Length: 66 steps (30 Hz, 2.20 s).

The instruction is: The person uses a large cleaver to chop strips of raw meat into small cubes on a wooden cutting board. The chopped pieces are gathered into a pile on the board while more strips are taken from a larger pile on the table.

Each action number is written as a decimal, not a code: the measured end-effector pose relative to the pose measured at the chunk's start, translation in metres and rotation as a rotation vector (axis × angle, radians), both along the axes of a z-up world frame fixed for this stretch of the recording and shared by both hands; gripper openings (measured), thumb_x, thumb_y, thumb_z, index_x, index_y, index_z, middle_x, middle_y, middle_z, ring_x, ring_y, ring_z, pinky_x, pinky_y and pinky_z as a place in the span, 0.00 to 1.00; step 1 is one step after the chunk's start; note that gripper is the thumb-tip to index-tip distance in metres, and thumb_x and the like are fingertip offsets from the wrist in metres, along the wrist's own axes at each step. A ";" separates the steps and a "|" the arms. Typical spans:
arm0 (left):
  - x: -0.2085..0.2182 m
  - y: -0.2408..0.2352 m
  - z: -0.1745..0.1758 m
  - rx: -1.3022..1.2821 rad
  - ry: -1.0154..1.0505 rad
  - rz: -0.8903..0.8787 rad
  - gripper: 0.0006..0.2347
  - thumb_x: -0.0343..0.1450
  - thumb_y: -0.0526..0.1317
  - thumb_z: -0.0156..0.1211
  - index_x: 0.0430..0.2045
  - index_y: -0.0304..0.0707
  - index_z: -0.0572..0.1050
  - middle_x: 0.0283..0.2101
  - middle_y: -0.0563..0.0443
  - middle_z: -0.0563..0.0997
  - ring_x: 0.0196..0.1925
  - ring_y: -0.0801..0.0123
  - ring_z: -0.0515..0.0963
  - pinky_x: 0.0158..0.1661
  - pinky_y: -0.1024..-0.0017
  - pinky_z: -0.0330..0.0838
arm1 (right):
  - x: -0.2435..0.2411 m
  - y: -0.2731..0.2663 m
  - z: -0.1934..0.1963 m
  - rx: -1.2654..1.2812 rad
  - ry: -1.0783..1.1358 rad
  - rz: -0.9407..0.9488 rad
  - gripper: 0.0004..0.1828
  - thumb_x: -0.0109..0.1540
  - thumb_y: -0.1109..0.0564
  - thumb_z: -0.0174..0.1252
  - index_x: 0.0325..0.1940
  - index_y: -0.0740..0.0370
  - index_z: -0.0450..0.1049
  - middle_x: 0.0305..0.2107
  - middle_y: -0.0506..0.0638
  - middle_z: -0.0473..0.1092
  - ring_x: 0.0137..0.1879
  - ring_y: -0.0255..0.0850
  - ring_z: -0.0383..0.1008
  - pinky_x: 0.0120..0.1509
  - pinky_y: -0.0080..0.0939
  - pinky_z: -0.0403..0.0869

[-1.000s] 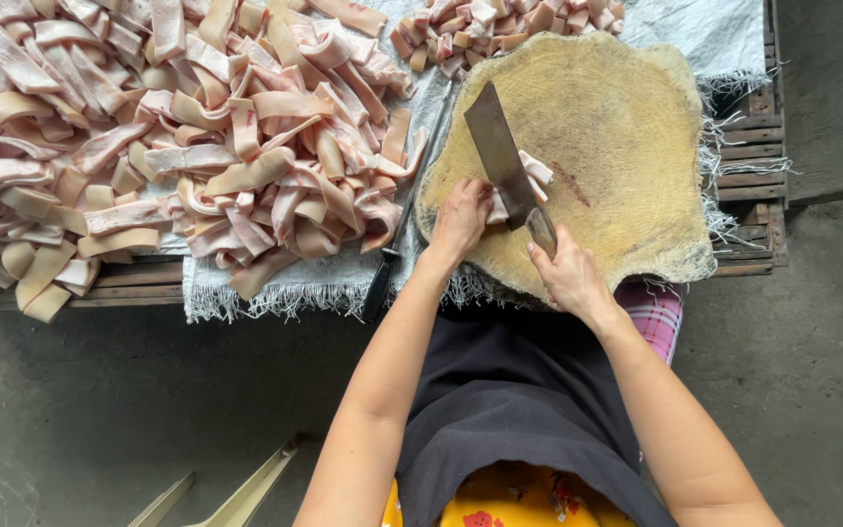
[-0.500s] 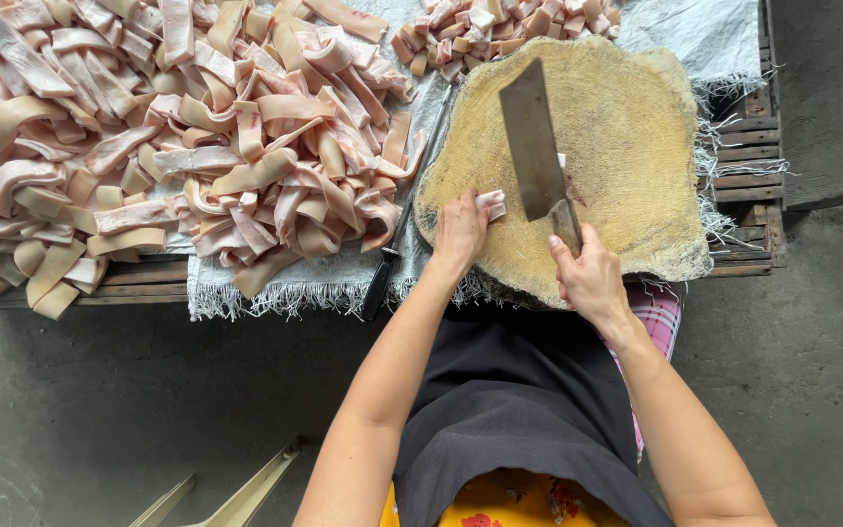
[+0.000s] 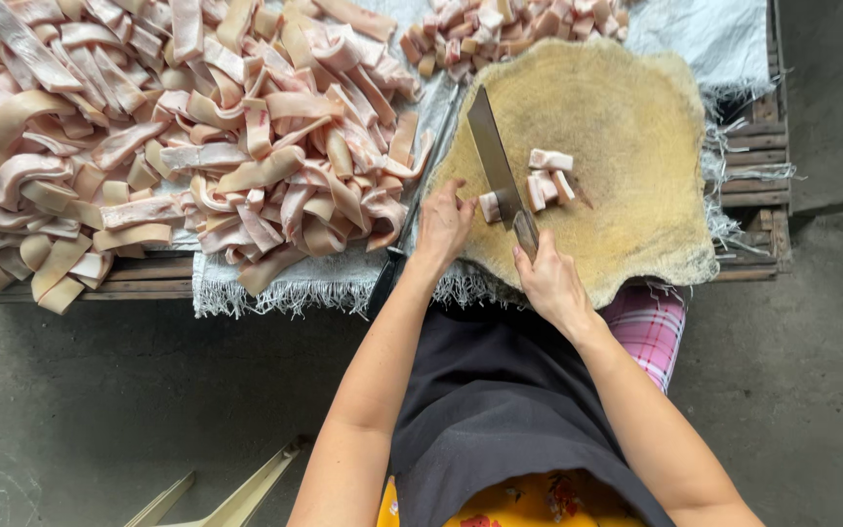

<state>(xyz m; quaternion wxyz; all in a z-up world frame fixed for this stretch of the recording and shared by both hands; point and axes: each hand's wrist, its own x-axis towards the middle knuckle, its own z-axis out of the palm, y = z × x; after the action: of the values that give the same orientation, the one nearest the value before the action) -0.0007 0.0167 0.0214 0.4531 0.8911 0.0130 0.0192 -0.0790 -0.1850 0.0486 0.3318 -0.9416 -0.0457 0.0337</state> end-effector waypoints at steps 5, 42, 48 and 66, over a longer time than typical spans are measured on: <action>0.001 -0.018 -0.020 -0.004 -0.041 -0.109 0.12 0.71 0.40 0.62 0.45 0.32 0.76 0.40 0.32 0.83 0.43 0.43 0.83 0.46 0.54 0.74 | 0.012 -0.013 0.025 0.313 0.626 -0.192 0.18 0.69 0.47 0.49 0.54 0.62 0.60 0.18 0.50 0.66 0.18 0.38 0.68 0.18 0.43 0.71; 0.100 0.083 -0.079 0.170 0.266 0.111 0.12 0.77 0.43 0.48 0.54 0.50 0.73 0.46 0.36 0.79 0.52 0.46 0.79 0.53 0.53 0.71 | -0.003 -0.049 0.044 0.007 0.314 -0.265 0.22 0.68 0.43 0.53 0.52 0.66 0.67 0.21 0.68 0.74 0.29 0.63 0.78 0.34 0.61 0.74; 0.070 0.018 -0.010 0.461 0.099 -0.083 0.12 0.81 0.41 0.45 0.57 0.53 0.73 0.53 0.42 0.78 0.57 0.53 0.76 0.59 0.56 0.71 | -0.004 -0.038 0.048 0.062 0.371 -0.318 0.23 0.69 0.44 0.52 0.49 0.69 0.64 0.17 0.62 0.72 0.22 0.53 0.77 0.30 0.54 0.74; 0.006 0.014 -0.025 0.049 0.191 -0.057 0.10 0.71 0.39 0.61 0.41 0.32 0.75 0.40 0.35 0.82 0.44 0.50 0.83 0.47 0.58 0.75 | 0.008 -0.056 0.041 0.326 0.530 -0.293 0.21 0.66 0.52 0.54 0.54 0.71 0.60 0.24 0.57 0.72 0.22 0.44 0.76 0.25 0.47 0.78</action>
<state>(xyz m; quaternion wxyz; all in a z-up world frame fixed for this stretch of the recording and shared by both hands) 0.0053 0.0310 -0.0040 0.4283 0.8997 0.0304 -0.0781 -0.0707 -0.2413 0.0893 0.4797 -0.8312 0.1730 0.2216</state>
